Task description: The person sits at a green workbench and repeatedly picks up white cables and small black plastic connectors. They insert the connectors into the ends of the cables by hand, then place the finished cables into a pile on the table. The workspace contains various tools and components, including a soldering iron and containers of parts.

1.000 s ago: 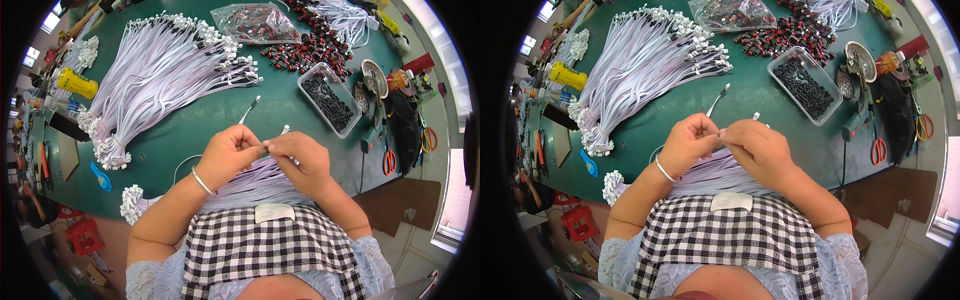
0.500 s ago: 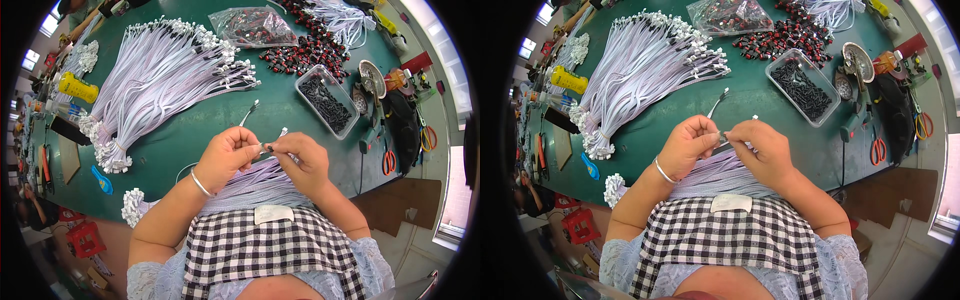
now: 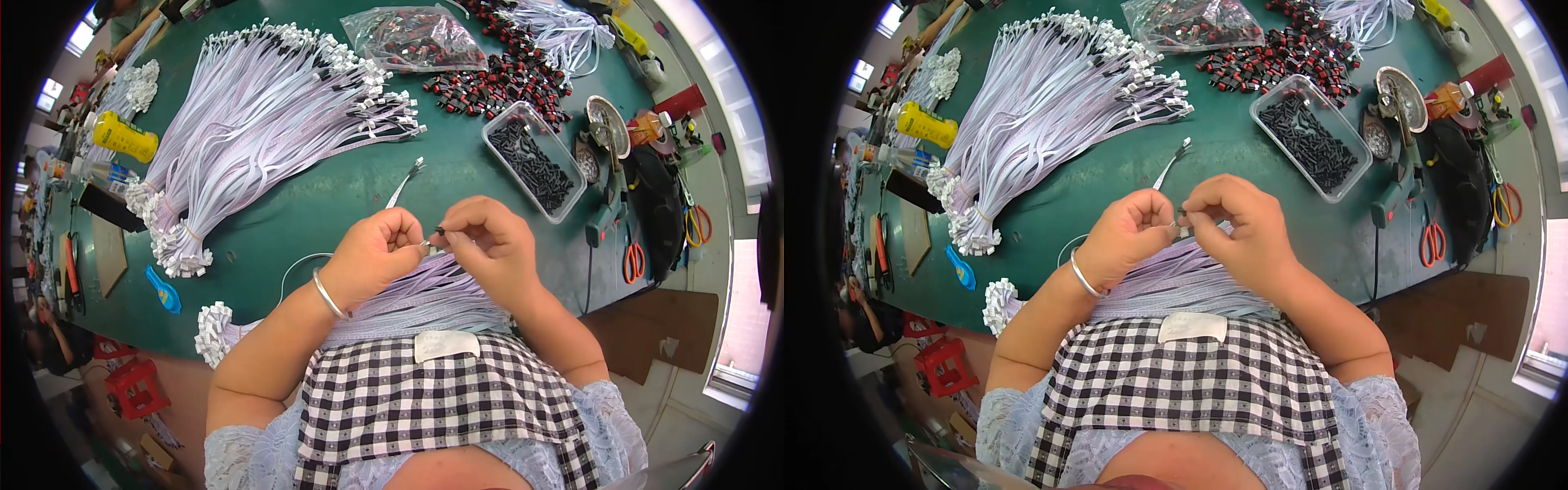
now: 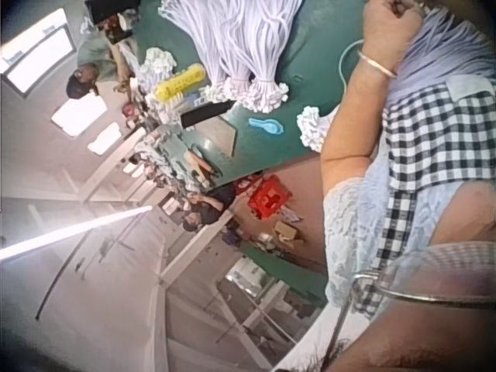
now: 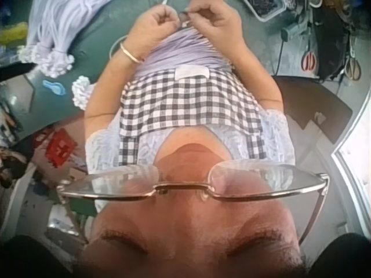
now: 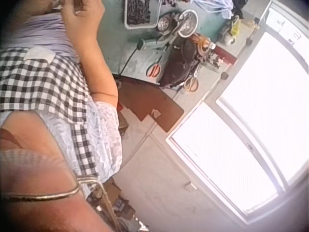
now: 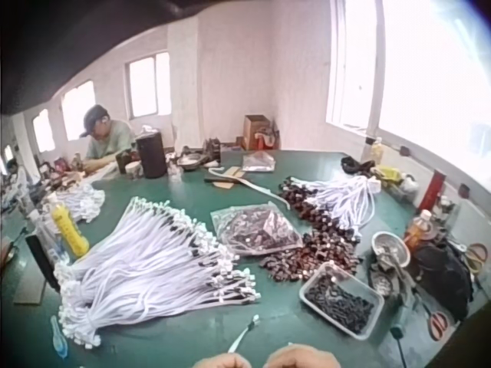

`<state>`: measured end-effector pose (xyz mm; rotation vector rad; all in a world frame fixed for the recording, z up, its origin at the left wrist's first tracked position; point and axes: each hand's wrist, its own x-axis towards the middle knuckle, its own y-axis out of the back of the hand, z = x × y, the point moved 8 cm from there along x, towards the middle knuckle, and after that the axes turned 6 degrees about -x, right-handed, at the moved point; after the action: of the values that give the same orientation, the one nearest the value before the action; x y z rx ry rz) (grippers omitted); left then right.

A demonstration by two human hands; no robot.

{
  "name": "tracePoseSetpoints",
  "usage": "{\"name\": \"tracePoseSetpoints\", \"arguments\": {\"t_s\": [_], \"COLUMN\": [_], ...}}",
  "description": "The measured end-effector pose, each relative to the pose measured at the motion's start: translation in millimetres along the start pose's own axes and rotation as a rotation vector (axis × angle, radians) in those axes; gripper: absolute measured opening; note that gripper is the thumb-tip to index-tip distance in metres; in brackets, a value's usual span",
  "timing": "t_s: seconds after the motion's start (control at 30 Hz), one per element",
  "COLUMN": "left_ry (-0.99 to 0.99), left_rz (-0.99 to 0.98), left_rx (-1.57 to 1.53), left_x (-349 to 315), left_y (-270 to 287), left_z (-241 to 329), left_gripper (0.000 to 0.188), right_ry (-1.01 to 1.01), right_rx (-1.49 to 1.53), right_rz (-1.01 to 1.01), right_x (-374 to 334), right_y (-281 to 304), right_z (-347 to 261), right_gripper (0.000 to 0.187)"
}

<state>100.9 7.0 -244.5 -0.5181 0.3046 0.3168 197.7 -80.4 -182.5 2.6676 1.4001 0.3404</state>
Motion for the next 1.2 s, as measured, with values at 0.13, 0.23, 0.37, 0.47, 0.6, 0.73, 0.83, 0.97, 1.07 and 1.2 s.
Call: {"name": "tracePoseSetpoints", "arguments": {"t_s": [0.13,0.23,0.37,0.47,0.6,0.73,0.83,0.97,1.07,1.2], "left_ry": [0.035,0.03,0.038,0.028,0.017,0.022,0.024,0.022,0.021,0.025], "left_rz": [0.032,0.038,0.02,0.009,0.016,0.015,0.018,0.02,0.02,0.028], "left_rx": [0.012,-0.021,-0.059,-0.076,-0.072,-0.088,-0.103,-0.102,-0.1,-0.098], "left_x": [-3,-3,-3,-3,-3,-3,-3,-3,-3,-3], "left_y": [-4,-4,-4,-3,-3,-3,-3,-3,-2,-2], "left_z": [8,10,10,9,8,7,7,7,7,8], "left_gripper": [0.012,0.011,0.01,0.01,0.011,0.013,0.013,0.013,0.013,0.013], "right_ry": [-0.174,-0.129,-0.144,-0.192,-0.163,0.004,0.125,0.175,0.206,0.254], "right_rx": [0.125,-0.08,-0.113,-0.071,-0.037,-0.167,-0.316,-0.352,-0.37,-0.414], "right_rz": [-0.032,-0.043,-0.047,-0.033,-0.009,-0.001,-0.019,-0.019,-0.022,-0.028], "right_x": [-3,-3,-3,-5,-5,-3,-3,-3,-3,-5], "right_y": [1,3,3,4,4,2,0,-2,-4,-5], "right_z": [16,15,15,22,24,11,-2,-7,-9,-11], "right_gripper": [0.015,0.013,0.011,0.01,0.01,0.01,0.011,0.013,0.013,0.014]}}
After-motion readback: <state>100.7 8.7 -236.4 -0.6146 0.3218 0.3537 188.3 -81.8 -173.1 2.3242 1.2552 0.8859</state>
